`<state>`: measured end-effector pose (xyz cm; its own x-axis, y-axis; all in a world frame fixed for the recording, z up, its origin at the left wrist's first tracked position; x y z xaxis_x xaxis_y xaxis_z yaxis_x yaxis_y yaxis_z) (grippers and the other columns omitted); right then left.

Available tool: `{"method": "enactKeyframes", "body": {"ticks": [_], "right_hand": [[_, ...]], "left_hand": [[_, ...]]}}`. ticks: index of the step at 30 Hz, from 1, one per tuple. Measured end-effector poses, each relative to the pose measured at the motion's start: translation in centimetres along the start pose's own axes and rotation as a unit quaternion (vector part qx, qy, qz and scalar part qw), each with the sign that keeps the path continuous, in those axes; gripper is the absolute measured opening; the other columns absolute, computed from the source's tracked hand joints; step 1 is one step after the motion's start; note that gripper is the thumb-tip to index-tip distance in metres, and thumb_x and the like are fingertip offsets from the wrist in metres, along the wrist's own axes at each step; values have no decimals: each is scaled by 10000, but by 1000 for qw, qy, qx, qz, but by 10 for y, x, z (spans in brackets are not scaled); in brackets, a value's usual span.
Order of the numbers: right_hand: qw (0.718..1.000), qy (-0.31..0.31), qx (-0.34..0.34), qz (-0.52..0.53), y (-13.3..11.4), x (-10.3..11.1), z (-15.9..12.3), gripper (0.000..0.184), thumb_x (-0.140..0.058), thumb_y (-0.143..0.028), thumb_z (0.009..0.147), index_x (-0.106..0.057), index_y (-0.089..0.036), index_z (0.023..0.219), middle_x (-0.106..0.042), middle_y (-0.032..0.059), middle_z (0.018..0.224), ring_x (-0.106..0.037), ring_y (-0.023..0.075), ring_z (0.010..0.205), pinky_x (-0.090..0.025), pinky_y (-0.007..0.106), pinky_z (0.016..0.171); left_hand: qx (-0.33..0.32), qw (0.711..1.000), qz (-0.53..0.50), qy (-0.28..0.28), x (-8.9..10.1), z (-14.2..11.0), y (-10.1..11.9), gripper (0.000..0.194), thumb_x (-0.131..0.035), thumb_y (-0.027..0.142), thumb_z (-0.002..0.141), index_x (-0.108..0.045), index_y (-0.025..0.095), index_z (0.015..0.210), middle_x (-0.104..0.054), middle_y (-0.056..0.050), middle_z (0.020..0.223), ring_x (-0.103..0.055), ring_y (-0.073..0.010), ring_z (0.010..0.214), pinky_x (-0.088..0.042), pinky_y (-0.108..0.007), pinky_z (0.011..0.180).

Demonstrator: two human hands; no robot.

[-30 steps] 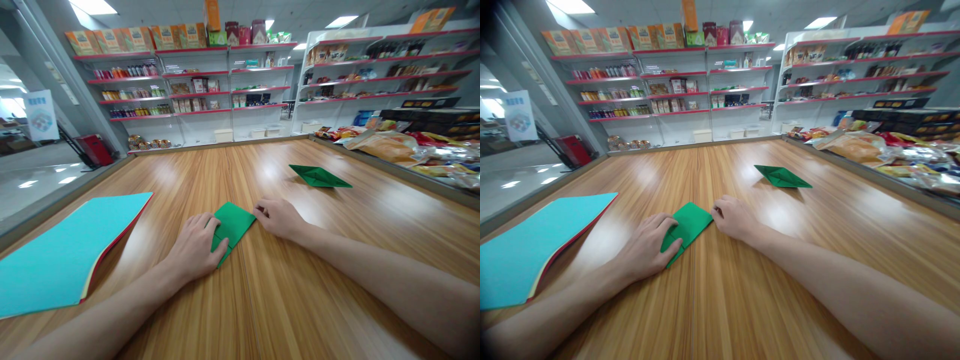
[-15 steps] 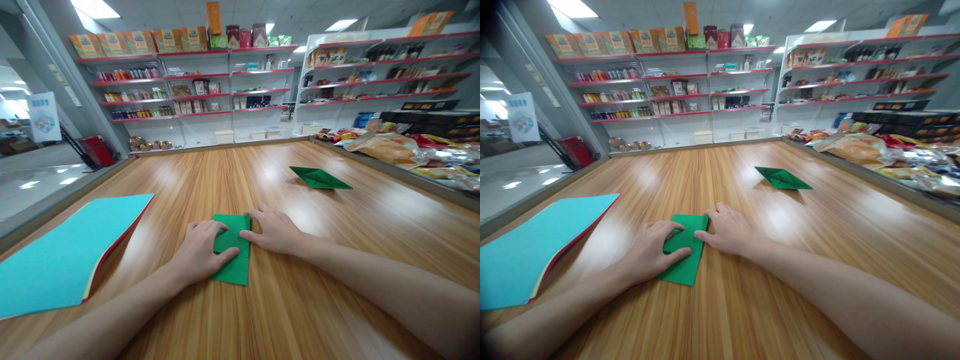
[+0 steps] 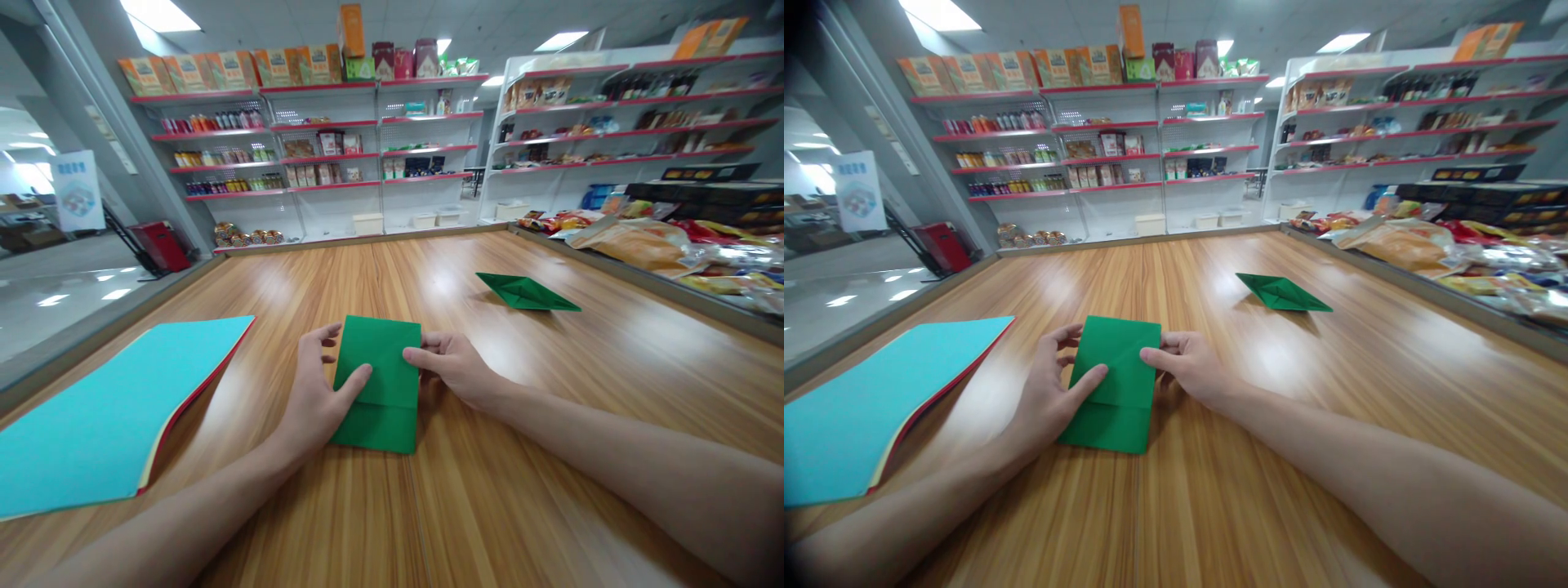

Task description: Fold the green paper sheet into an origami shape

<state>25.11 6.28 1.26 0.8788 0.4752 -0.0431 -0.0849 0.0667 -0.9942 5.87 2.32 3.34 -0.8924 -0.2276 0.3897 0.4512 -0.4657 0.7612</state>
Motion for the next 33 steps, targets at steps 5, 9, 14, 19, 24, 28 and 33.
{"method": "enactKeyframes", "body": {"ticks": [5, 9, 14, 19, 24, 28, 33], "right_hand": [[998, 44, 34, 13, -2, 10, 1, 329, -680, -448, 781, -660, -140, 894, -670, 28, 769, -588, 92, 572, -477, 192, 476], [997, -47, -43, -40, 5, -3, -5, 392, -706, -483, 738, -660, -120, 882, -676, 42, 692, -619, 128, 531, -509, 230, 462], [993, -32, -56, -95, 6, -5, -9, 518, -619, -616, 751, -614, -100, 699, -632, 44, 538, -598, 127, 424, -479, 204, 369], [995, -14, -36, -96, 5, -2, -6, 539, -549, -649, 786, -568, -121, 685, -618, 27, 528, -599, 120, 419, -470, 189, 356], [990, -101, -63, -74, 7, -9, -8, 446, -656, -542, 761, -624, -108, 860, -699, 60, 685, -641, 111, 523, -527, 193, 477], [990, -97, -59, -82, 5, -11, -10, 489, -525, -587, 837, -582, -106, 763, -692, 84, 632, -625, 111, 491, -502, 193, 455], [989, -16, 38, -140, -8, -11, -13, 398, -457, -528, 903, -549, -147, 830, -637, 25, 585, -594, 114, 455, -459, 197, 410]], "left_hand": [[169, 945, -205, -190, -21, 0, -16, 347, -606, 448, 843, -655, 125, 959, -706, -87, 896, -665, -235, 817, -535, -335, 707], [159, 956, -184, -162, -16, -2, -15, 292, -649, 427, 822, -703, 142, 790, -708, -34, 744, -646, -182, 673, -503, -252, 580], [168, 956, -195, -142, -14, -3, -15, 273, -680, 413, 800, -735, 146, 779, -722, -33, 733, -651, -178, 645, -512, -251, 565], [189, 946, -229, -133, -15, -3, -16, 277, -706, 412, 774, -744, 139, 798, -739, -55, 766, -677, -213, 694, -548, -296, 623], [179, 950, -235, -98, -11, 0, -16, 302, -724, 415, 758, -752, 131, 859, -746, -52, 783, -681, -213, 712, -549, -291, 634], [176, 953, -232, -84, -10, 1, -16, 323, -725, 421, 759, -746, 124, 883, -748, -58, 794, -680, -214, 720, -545, -281, 624], [183, 950, -235, -93, -12, 2, -16, 341, -706, 419, 782, -705, 126, 956, -741, -73, 876, -681, -188, 711, -537, -243, 572]]}}
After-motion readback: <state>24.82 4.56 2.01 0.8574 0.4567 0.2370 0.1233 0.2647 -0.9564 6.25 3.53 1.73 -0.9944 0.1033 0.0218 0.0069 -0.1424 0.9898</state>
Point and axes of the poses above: each hand's wrist, its own z-axis towards the middle knuckle, its own x-axis out of the back of the hand, y = z × x, the point moved 5 cm from there along z, towards the middle knuckle
